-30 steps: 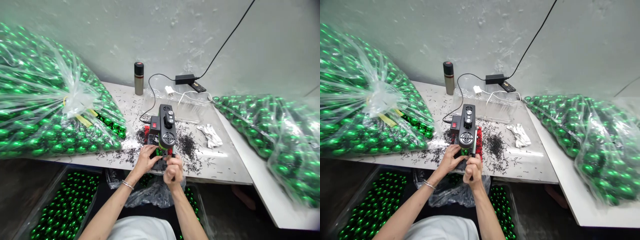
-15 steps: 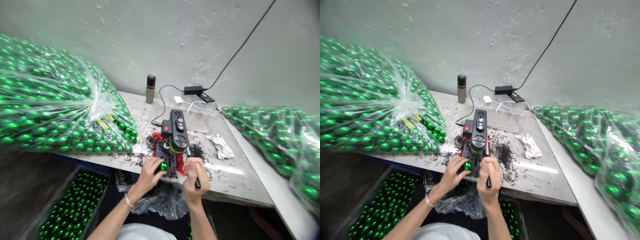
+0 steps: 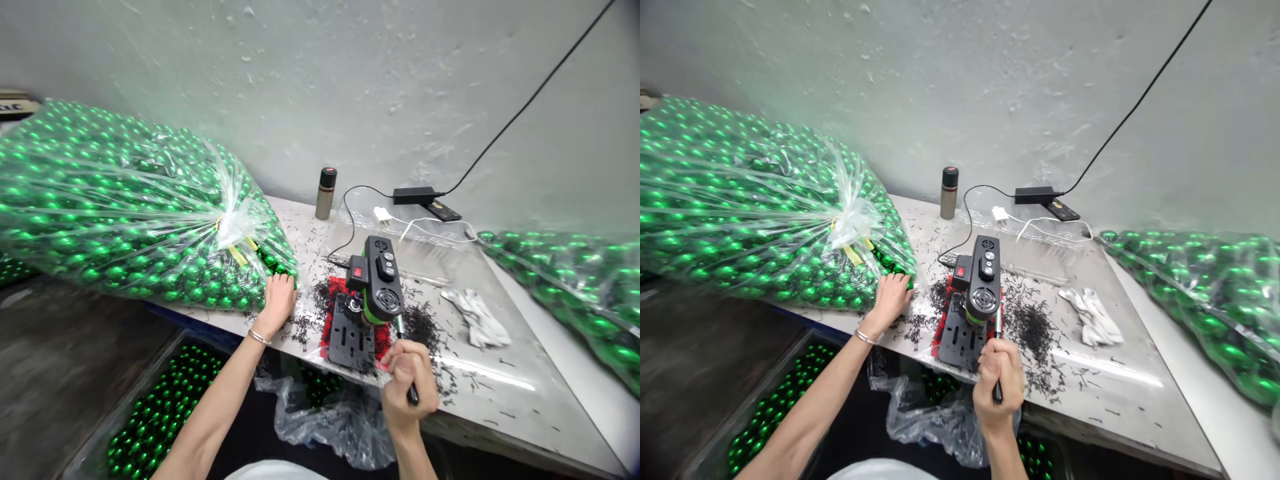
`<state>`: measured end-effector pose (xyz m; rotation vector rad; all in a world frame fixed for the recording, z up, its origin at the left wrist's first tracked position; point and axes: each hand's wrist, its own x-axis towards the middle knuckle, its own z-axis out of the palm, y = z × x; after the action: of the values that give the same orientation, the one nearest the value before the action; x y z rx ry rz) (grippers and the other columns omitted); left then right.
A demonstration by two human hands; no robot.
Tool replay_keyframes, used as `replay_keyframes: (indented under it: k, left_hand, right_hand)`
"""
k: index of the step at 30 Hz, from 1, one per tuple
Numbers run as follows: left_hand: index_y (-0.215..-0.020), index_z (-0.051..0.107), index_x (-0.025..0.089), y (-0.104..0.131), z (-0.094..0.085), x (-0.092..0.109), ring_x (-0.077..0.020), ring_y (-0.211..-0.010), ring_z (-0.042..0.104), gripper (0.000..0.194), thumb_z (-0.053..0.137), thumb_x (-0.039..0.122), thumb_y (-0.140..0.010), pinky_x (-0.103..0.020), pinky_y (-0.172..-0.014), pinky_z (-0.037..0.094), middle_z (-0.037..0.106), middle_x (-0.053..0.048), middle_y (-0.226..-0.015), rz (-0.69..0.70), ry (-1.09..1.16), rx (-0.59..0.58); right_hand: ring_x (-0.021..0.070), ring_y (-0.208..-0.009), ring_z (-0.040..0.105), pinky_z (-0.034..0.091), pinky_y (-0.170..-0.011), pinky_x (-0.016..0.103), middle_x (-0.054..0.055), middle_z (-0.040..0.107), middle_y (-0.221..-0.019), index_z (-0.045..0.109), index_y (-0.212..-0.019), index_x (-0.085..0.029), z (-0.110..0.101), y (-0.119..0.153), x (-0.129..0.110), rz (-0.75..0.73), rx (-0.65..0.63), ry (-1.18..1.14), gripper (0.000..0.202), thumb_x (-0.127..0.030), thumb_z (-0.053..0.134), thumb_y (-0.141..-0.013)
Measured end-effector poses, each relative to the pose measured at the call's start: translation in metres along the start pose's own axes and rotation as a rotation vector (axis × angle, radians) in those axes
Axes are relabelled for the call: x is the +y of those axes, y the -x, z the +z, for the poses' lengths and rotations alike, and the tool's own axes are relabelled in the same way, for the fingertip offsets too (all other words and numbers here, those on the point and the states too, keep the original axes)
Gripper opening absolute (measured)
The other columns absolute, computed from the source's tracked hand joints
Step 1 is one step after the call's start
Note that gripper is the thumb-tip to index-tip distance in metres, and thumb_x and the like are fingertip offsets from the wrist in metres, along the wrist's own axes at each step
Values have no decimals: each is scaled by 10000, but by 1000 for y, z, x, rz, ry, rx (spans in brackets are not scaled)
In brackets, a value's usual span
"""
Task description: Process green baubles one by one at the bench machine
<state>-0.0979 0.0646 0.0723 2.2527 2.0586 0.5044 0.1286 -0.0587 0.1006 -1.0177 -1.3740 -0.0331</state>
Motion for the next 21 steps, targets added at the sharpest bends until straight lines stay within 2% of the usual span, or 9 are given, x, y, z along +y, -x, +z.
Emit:
replay_keyframes:
  k: [2, 4, 7, 10, 12, 14, 16, 18, 21]
  left_hand:
    - [-1099, 674, 149, -8, 0, -3, -312, -1041, 620, 231, 641, 132, -872, -437, -974, 429, 699, -156, -1045, 9, -13, -80]
    - [-1147, 657, 150, -6, 0, -5, -303, -1030, 639, 278, 654, 151, -869, -435, -967, 441, 706, -150, -1081, -10, 122, -77]
    - [-1226, 620, 183, 4, -2, -7, -266, -973, 671, 376, 682, 313, -879, -395, -887, 498, 719, -108, -1098, -123, 643, -55]
    - [-1211, 641, 185, 19, 0, -1, -209, -861, 679, 508, 732, 489, -815, -314, -753, 517, 729, -62, -997, -299, 1188, -90]
    - [-1171, 682, 173, 29, 5, 9, -183, -834, 666, 566, 796, 515, -735, -275, -705, 500, 728, -57, -971, -408, 1420, -128]
    - [-1118, 714, 170, 38, 11, 23, -168, -847, 660, 567, 859, 476, -663, -261, -722, 501, 725, -57, -982, -482, 1584, -181]
    - [-1072, 717, 173, 45, 18, 38, -163, -868, 665, 530, 884, 425, -636, -276, -794, 520, 720, -49, -989, -520, 1686, -236]
    - [-1055, 696, 176, 50, 26, 53, -170, -895, 675, 494, 879, 386, -647, -308, -873, 528, 719, -42, -979, -505, 1692, -275]
    - [-1054, 659, 178, 55, 37, 73, -204, -965, 687, 426, 833, 330, -697, -353, -932, 524, 735, -58, -1005, -370, 1533, -275]
  right_hand:
    - [120, -615, 554, 428, -549, 277, 1, 553, -726, 484, -652, -198, -1, 2, 2, 11, -6, -10, 312, -89, 463, -945]
    - [122, -615, 554, 435, -539, 275, 1, 548, -722, 489, -661, -200, -1, 4, 2, 4, -15, -20, 305, -80, 465, -940]
    - [118, -620, 558, 443, -537, 265, -1, 544, -727, 489, -672, -199, 1, 4, 3, -13, -19, -36, 294, -59, 471, -931]
    - [109, -619, 555, 447, -539, 257, -1, 545, -740, 486, -679, -197, 2, 4, 2, -13, -3, -50, 294, -45, 455, -929]
    - [107, -621, 550, 443, -544, 256, -2, 542, -739, 482, -680, -197, 3, 4, 2, -12, 4, -45, 295, -40, 449, -928]
    - [107, -625, 546, 441, -556, 258, -5, 536, -734, 472, -679, -198, 3, 5, 1, -9, 0, -35, 295, -37, 453, -925]
    - [109, -634, 545, 442, -563, 257, -8, 532, -733, 467, -684, -201, 2, 4, 0, -8, -18, -26, 290, -39, 456, -925]
    - [111, -645, 546, 444, -561, 251, -9, 528, -734, 468, -695, -203, 1, 1, -3, -15, -43, -18, 283, -45, 452, -928]
    - [109, -652, 535, 434, -562, 244, -14, 515, -718, 464, -698, -206, -1, -6, -8, -34, -75, 3, 284, -53, 446, -936]
